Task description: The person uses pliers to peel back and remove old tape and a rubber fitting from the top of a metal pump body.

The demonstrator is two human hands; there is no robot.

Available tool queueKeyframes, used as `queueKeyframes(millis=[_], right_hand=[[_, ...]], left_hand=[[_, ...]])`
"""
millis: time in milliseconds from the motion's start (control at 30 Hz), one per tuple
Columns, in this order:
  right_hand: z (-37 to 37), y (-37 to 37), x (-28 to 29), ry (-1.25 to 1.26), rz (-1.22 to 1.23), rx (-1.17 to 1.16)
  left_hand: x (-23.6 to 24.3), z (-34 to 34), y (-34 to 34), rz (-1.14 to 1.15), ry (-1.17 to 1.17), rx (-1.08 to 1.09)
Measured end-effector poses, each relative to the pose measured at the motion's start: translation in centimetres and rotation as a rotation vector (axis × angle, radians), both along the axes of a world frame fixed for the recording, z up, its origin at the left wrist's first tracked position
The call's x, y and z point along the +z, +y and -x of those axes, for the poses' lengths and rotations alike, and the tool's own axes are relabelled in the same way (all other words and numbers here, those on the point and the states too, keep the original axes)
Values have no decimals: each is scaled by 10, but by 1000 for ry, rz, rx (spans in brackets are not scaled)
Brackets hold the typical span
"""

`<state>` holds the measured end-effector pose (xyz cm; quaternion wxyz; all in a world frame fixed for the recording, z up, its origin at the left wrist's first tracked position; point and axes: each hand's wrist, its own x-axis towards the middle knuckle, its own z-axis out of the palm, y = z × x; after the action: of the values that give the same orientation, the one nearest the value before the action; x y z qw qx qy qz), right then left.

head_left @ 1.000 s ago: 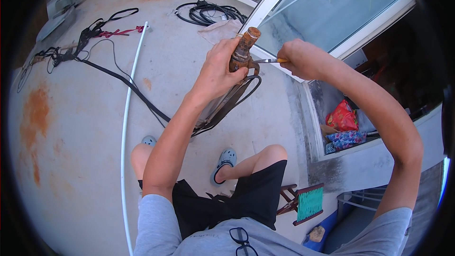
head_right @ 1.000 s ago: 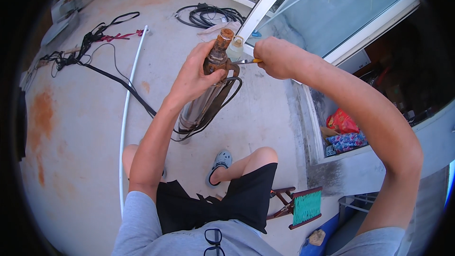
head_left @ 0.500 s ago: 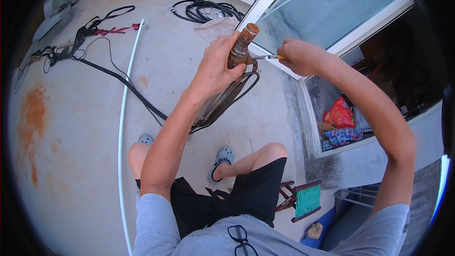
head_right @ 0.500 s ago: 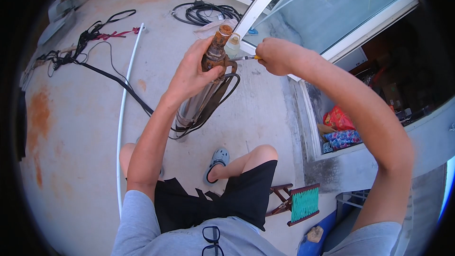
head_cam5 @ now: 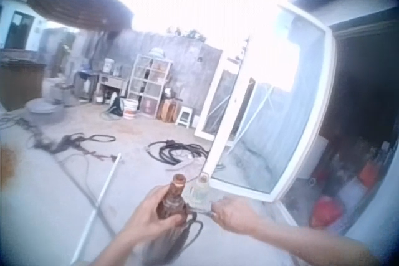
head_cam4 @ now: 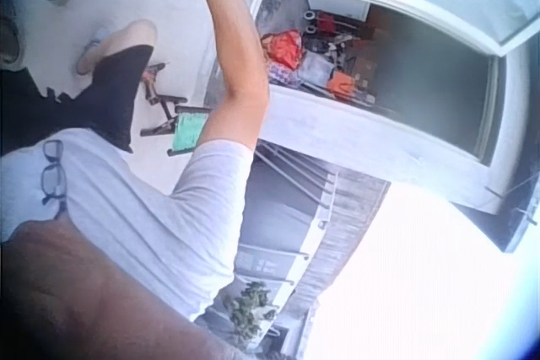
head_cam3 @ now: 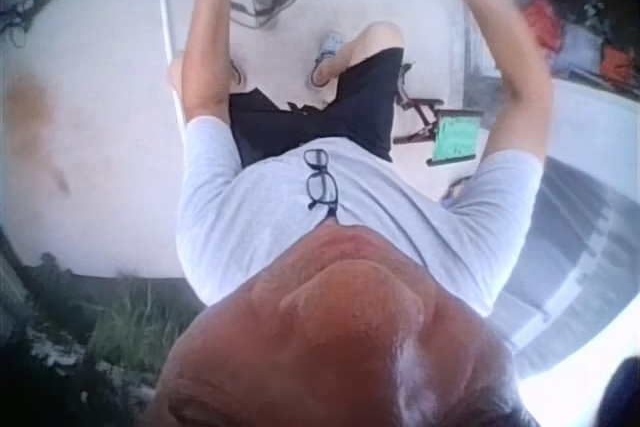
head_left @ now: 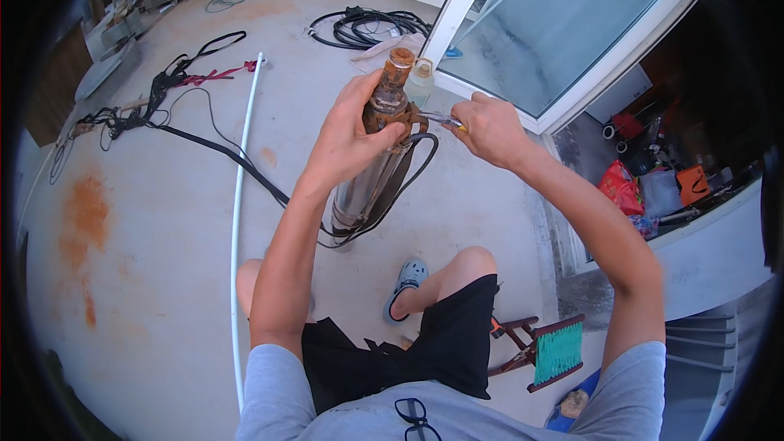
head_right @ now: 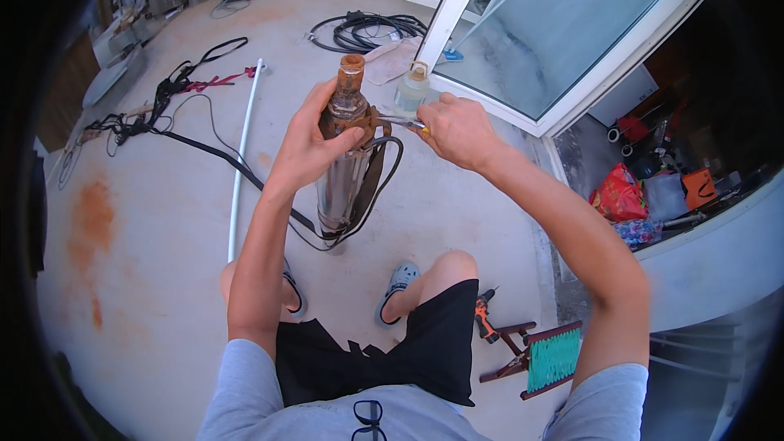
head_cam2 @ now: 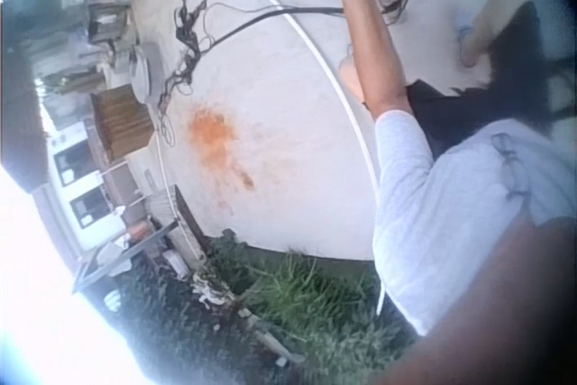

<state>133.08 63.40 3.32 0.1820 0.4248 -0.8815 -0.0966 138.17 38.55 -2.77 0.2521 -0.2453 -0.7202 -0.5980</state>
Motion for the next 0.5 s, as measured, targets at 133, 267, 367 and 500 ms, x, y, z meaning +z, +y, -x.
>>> queueKeyframes(millis=[133,267,367,500], right_hand=[[12,-4,-38,-151,314,106],[8,-5,-68,-358,489,102],[-1,-8,-77,-432,579,98],[-30,-28,-76,-429,591,75]], left_hand=[[2,-3,-5,45,-57,23],[5,1,-12,16,-136,-88],[7,6,-19,57,-172,-97],[16,6,-40,-66,-248,-373]])
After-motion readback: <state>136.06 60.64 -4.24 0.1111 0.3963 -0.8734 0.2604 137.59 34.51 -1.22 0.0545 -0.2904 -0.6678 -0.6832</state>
